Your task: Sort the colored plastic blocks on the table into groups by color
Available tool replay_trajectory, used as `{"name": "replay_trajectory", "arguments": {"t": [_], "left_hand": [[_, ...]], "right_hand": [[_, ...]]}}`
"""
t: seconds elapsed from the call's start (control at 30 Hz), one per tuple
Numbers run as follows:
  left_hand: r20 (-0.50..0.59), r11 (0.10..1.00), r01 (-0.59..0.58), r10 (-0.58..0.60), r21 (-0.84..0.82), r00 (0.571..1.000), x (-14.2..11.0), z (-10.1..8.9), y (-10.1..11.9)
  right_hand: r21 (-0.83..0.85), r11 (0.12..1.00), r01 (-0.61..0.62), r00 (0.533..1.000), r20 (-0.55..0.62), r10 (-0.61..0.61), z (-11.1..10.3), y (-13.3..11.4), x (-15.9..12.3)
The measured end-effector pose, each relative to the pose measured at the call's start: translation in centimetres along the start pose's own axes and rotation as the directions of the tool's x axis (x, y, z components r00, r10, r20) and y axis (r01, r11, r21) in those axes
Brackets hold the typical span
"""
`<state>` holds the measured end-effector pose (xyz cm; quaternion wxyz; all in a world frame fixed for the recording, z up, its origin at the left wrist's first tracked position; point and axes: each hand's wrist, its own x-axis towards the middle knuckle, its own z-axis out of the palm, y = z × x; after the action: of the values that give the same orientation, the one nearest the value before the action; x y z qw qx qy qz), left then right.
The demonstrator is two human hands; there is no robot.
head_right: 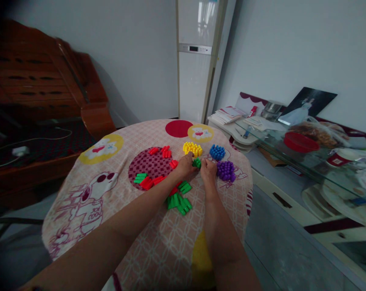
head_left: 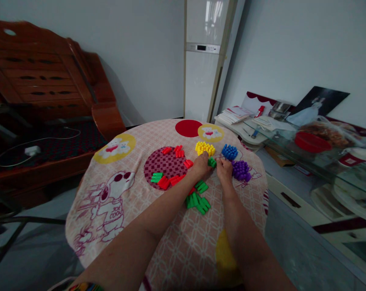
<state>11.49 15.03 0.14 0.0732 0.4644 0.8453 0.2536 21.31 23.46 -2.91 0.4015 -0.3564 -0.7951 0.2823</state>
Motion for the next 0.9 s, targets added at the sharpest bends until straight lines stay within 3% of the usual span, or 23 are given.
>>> {"name": "replay_trajectory", "arguments": {"t": [0.23,0.37,0.47,0.57,0.67,0.77,0.9], "left_hand": [[-0.003,0.998,-0.055,0.055,0.027,0.998,-0.2,-0.2,0.5],[-0.025,0.994,-0.101,0.102,0.035,0.994,-1.4,-2.2,-0.6],[0.0,0.99,-0.102,0.102,0.102,0.995,-2.9,-5.8,-3.2],[0.038,0.966,-0.01,0.0,0.258,0.999,-4.7,-10.3,-7.0],[0.204,0.931,-0.035,-0.043,0.363,0.978,-6.6,-13.5,-10.8],[0.369,0.935,-0.067,-0.071,0.349,0.926,-8.0,-14.5,-13.5],[0.286,0.954,-0.005,-0.085,0.298,0.954,-8.3,-14.3,-14.6]], "right_hand": [[0.013,1.0,-0.005,1.0,0.002,0.005,0.1,0.3,0.0],[0.02,1.0,0.01,1.0,-0.029,-0.009,0.0,0.5,0.0],[0.014,1.0,0.005,0.999,-0.033,-0.004,0.1,0.6,0.0],[-0.002,1.0,-0.012,1.0,-0.029,0.012,0.2,0.6,0.1],[-0.015,1.0,-0.024,0.999,-0.03,0.024,0.3,0.7,0.1],[-0.019,0.999,-0.03,0.999,-0.033,0.029,0.4,0.8,0.2],[-0.014,0.999,-0.037,0.999,-0.029,0.036,0.4,0.9,0.2]]}}
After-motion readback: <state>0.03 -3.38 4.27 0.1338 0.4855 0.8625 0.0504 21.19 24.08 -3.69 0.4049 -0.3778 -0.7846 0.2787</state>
